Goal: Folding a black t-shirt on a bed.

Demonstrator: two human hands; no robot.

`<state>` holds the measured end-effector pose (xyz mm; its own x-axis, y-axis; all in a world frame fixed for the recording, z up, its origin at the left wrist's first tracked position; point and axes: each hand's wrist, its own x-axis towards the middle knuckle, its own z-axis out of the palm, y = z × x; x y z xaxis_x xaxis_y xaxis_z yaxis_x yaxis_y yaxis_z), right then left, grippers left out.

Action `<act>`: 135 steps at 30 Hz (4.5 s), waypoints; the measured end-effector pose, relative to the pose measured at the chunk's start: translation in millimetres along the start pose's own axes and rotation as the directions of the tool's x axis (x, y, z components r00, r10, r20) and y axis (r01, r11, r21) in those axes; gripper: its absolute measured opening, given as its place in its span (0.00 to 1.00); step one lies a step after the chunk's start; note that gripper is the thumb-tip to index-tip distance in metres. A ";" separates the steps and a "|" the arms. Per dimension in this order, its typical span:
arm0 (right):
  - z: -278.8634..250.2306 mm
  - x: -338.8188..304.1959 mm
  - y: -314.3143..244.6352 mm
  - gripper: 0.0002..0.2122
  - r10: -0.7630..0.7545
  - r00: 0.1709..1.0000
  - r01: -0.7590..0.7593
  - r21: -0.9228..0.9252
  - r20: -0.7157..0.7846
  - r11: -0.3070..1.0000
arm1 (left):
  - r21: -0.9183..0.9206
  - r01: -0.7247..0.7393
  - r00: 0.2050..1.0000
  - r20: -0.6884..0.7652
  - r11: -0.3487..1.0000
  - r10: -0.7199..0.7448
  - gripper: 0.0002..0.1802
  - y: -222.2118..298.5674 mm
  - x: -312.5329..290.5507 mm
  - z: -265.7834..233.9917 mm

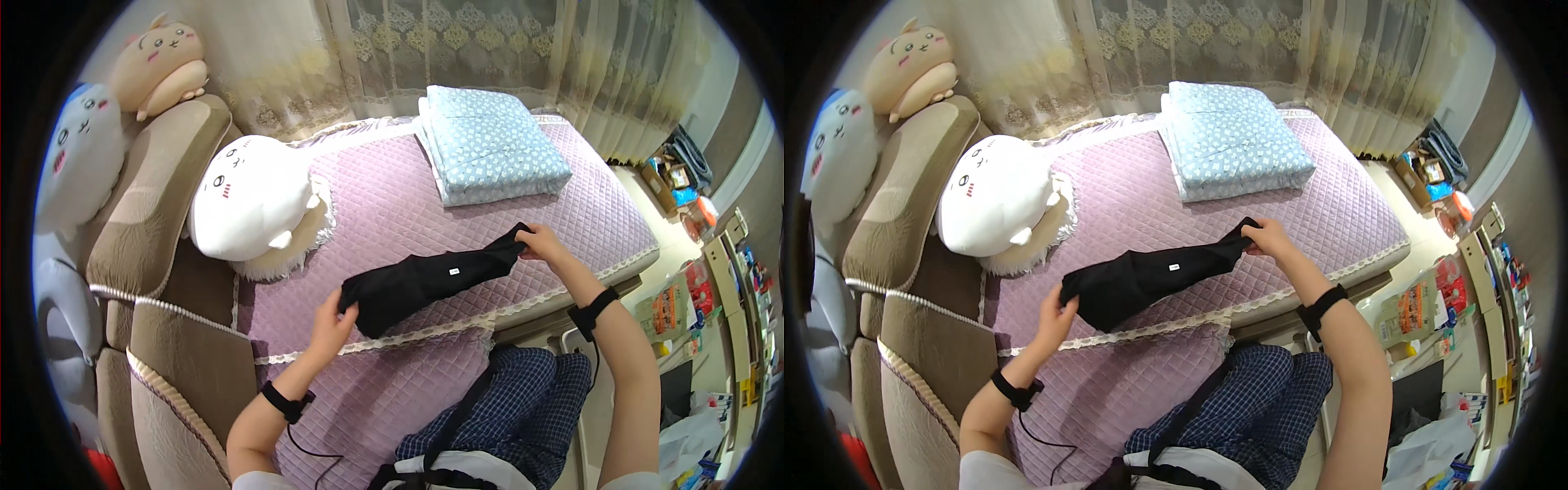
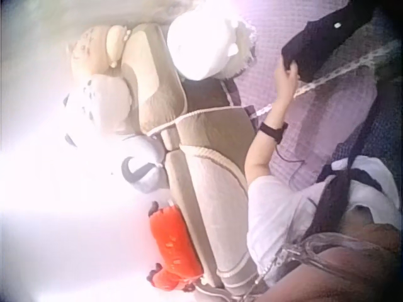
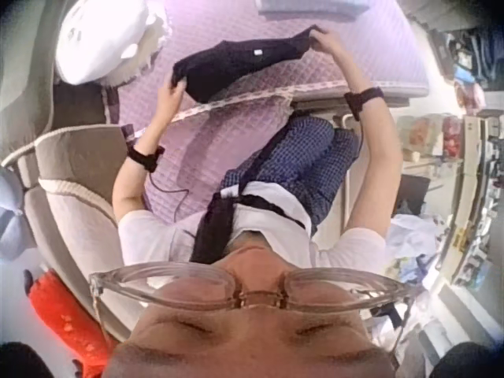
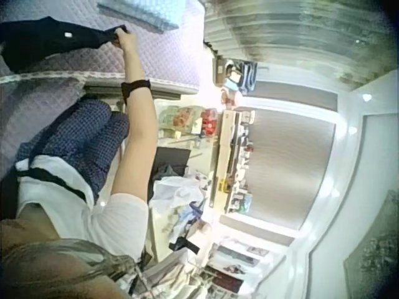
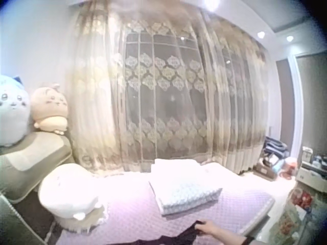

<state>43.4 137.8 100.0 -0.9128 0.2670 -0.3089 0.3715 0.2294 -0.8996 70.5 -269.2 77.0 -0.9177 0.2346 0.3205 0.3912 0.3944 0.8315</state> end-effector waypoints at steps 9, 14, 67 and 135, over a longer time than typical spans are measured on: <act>-13.0 -131.1 -73.0 0.13 0.113 0.970 -0.083 -0.142 0.217 0.986 | -0.244 -0.017 0.998 -0.067 0.970 0.000 0.13 42.4 -30.0 -71.4; -17.8 -143.5 -97.2 0.14 0.214 0.924 -0.160 -0.186 0.317 0.969 | -0.346 0.094 0.995 -0.009 0.933 -0.104 0.10 67.8 -19.2 -95.0; 150.7 -9.7 203.9 0.12 0.342 0.920 -0.313 -0.166 0.191 0.935 | 0.214 0.696 0.631 0.275 0.686 -0.726 0.11 -203.4 -71.0 2.9; 101.6 77.7 185.1 0.23 -0.522 0.832 0.496 -0.677 0.191 0.544 | 0.654 -0.392 0.834 0.550 0.647 -0.051 0.33 -182.7 32.6 47.0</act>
<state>24.0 105.9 -121.8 -0.9852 -0.0762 0.1534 -0.1364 0.8909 -0.4333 -27.7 -291.8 -85.8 -0.7472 0.6642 -0.0248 0.6577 0.7443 0.1159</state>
